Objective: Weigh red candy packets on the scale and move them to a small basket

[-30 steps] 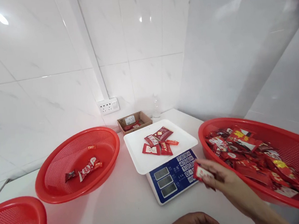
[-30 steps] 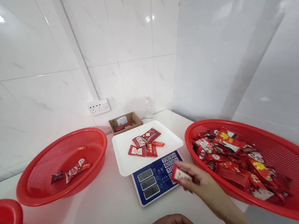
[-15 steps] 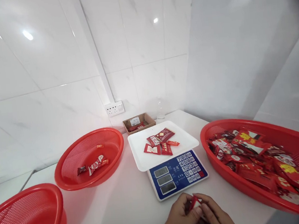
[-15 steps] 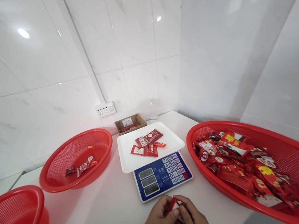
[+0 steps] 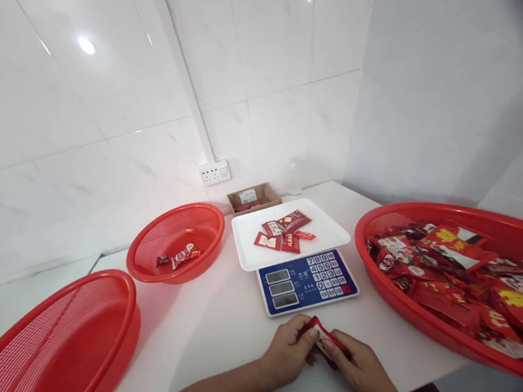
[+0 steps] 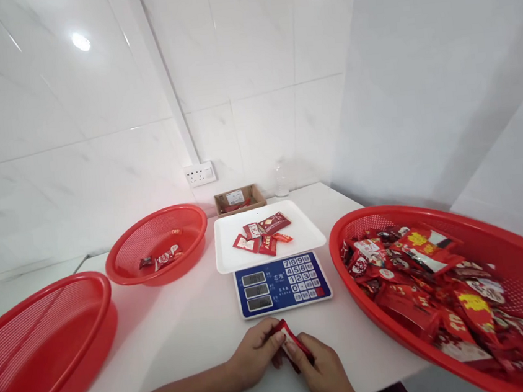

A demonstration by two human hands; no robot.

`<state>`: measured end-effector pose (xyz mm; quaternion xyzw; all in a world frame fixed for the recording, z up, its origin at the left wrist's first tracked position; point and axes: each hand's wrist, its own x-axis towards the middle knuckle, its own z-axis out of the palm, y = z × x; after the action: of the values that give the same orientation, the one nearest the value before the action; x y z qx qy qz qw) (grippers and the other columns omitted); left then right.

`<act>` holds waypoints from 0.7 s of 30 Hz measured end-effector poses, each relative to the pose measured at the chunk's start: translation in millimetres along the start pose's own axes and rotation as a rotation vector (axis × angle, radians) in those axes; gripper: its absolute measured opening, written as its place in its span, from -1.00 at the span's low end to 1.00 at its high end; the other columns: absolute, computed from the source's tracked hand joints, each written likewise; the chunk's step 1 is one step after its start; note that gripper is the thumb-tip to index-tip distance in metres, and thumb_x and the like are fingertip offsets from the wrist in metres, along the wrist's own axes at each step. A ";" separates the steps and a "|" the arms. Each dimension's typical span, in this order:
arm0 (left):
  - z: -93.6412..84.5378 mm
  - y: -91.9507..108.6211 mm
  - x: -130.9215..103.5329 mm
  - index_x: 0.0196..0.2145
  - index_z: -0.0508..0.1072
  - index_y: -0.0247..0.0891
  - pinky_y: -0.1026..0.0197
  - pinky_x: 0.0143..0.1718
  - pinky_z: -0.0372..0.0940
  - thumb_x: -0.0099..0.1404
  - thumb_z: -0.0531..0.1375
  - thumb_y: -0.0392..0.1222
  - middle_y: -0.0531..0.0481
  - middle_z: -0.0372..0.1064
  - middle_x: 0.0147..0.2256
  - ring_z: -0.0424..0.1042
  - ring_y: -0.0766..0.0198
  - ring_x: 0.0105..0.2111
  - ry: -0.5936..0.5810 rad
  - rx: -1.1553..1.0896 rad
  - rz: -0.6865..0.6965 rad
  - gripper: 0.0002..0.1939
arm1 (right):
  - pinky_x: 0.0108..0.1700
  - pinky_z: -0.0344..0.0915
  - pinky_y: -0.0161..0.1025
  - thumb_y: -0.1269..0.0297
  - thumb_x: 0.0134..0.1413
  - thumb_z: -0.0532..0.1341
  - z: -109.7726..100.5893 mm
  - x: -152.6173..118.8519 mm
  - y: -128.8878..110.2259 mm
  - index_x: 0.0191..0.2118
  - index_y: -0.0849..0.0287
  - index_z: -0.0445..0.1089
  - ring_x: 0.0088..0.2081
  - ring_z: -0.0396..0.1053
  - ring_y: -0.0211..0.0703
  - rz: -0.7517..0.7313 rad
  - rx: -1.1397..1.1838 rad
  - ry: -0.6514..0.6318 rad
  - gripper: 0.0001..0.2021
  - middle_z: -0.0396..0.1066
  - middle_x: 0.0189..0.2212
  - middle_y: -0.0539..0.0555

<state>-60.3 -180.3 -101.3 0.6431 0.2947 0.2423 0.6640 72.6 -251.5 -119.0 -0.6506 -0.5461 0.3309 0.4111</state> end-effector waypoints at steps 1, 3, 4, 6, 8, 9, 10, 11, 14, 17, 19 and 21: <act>-0.8 0.3 -3.5 -0.39 0.27 -0.30 0.35 -0.61 0.12 0.18 0.06 0.12 0.13 0.16 -0.60 0.15 0.43 -0.65 0.007 0.021 -0.015 -0.63 | -0.47 0.13 -0.36 -0.02 0.06 -0.04 0.5 -1.1 0.3 -0.61 0.15 0.16 -0.55 0.20 -0.27 -0.023 -0.019 -0.021 -0.61 0.20 -0.66 -0.06; -1.6 0.3 -10.7 -0.38 0.27 -0.30 0.36 -0.61 0.08 0.20 0.05 0.06 0.14 0.16 -0.60 0.12 0.44 -0.66 0.023 0.063 -0.040 -0.68 | -0.46 0.13 -0.36 -0.01 0.08 -0.04 1.7 -3.5 0.3 -0.61 0.15 0.17 -0.55 0.21 -0.27 -0.069 -0.052 -0.054 -0.61 0.22 -0.65 -0.05; -1.5 0.3 -14.0 -0.38 0.27 -0.30 0.37 -0.62 0.07 0.21 0.05 0.04 0.15 0.15 -0.60 0.11 0.44 -0.66 0.031 0.083 -0.051 -0.70 | -0.45 0.13 -0.35 0.00 0.08 -0.05 2.2 -4.7 0.2 -0.60 0.15 0.18 -0.54 0.22 -0.27 -0.086 -0.059 -0.058 -0.61 0.23 -0.64 -0.05; -1.4 1.3 -19.6 -0.36 0.29 -0.29 0.37 -0.61 0.07 0.22 0.05 -0.01 0.15 0.16 -0.59 0.11 0.44 -0.64 0.047 0.117 -0.069 -0.74 | -0.45 0.12 -0.35 0.00 0.09 -0.05 2.9 -6.6 0.4 -0.60 0.15 0.18 -0.54 0.22 -0.27 -0.104 -0.065 -0.052 -0.61 0.23 -0.64 -0.05; -3.2 4.4 -23.4 -0.30 0.32 -0.29 0.36 -0.57 0.10 0.22 0.05 -0.07 0.14 0.16 -0.58 0.14 0.42 -0.62 0.077 0.186 -0.052 -0.77 | -0.46 0.11 -0.35 -0.01 0.09 -0.05 3.0 -7.7 1.6 -0.61 0.14 0.17 -0.55 0.22 -0.26 -0.101 -0.056 -0.042 -0.60 0.21 -0.65 -0.05; -5.6 6.9 -24.6 -0.27 0.33 -0.28 0.35 -0.54 0.12 0.22 0.05 -0.09 0.14 0.17 -0.58 0.16 0.40 -0.59 0.106 0.246 -0.025 -0.78 | -0.46 0.11 -0.36 -0.01 0.09 -0.06 2.8 -8.1 2.4 -0.61 0.14 0.17 -0.55 0.22 -0.26 -0.097 -0.051 -0.043 -0.60 0.21 -0.65 -0.05; -9.1 10.0 -25.5 -0.24 0.33 -0.27 0.34 -0.50 0.13 0.22 0.05 -0.12 0.14 0.19 -0.57 0.18 0.39 -0.57 0.145 0.319 0.010 -0.79 | -0.47 0.11 -0.36 -0.02 0.09 -0.06 2.4 -8.2 3.1 -0.61 0.15 0.16 -0.55 0.22 -0.26 -0.094 -0.050 -0.043 -0.60 0.21 -0.65 -0.05; -13.6 13.9 -25.9 -0.22 0.34 -0.26 0.33 -0.47 0.15 0.23 0.05 -0.13 0.13 0.21 -0.56 0.20 0.37 -0.55 0.189 0.398 0.046 -0.79 | -0.47 0.11 -0.36 -0.02 0.09 -0.06 2.0 -8.4 3.7 -0.60 0.15 0.16 -0.55 0.22 -0.26 -0.091 -0.051 -0.040 -0.59 0.21 -0.65 -0.05; -30.4 28.3 -24.5 -0.23 0.35 -0.23 0.31 -0.42 0.18 0.23 0.03 -0.15 0.08 0.29 -0.48 0.23 0.34 -0.49 0.327 0.572 0.121 -0.81 | -0.48 0.12 -0.37 -0.03 0.08 -0.05 0.8 -8.3 4.0 -0.61 0.14 0.16 -0.55 0.22 -0.26 -0.099 -0.076 -0.041 -0.59 0.22 -0.65 -0.04; -42.2 42.1 -20.0 -0.25 0.35 -0.24 0.30 -0.38 0.20 0.24 0.03 -0.16 0.04 0.35 -0.43 0.27 0.32 -0.45 0.426 0.618 0.174 -0.82 | -0.49 0.12 -0.37 -0.03 0.07 -0.05 0.1 -8.3 2.7 -0.61 0.14 0.15 -0.56 0.22 -0.26 -0.110 -0.088 -0.036 -0.60 0.23 -0.64 -0.04; -42.8 47.3 -17.4 -0.26 0.36 -0.26 0.31 -0.37 0.21 0.24 0.02 -0.16 0.02 0.37 -0.42 0.28 0.31 -0.44 0.447 0.621 0.193 -0.81 | -0.50 0.12 -0.38 -0.03 0.07 -0.04 0.2 -8.4 2.3 -0.61 0.14 0.16 -0.56 0.21 -0.27 -0.113 -0.080 -0.027 -0.60 0.23 -0.64 -0.04; -36.7 48.4 -17.2 -0.27 0.37 -0.27 0.31 -0.37 0.21 0.24 0.02 -0.16 0.00 0.37 -0.41 0.28 0.31 -0.43 0.411 0.629 0.180 -0.80 | -0.50 0.12 -0.38 -0.03 0.07 -0.04 0.5 -8.7 2.6 -0.60 0.14 0.17 -0.56 0.21 -0.28 -0.115 -0.062 -0.017 -0.60 0.22 -0.64 -0.05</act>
<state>-95.6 -163.6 -51.6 0.7767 0.4239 0.3210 0.3377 71.7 -260.1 -121.7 -0.6279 -0.5960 0.2953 0.4041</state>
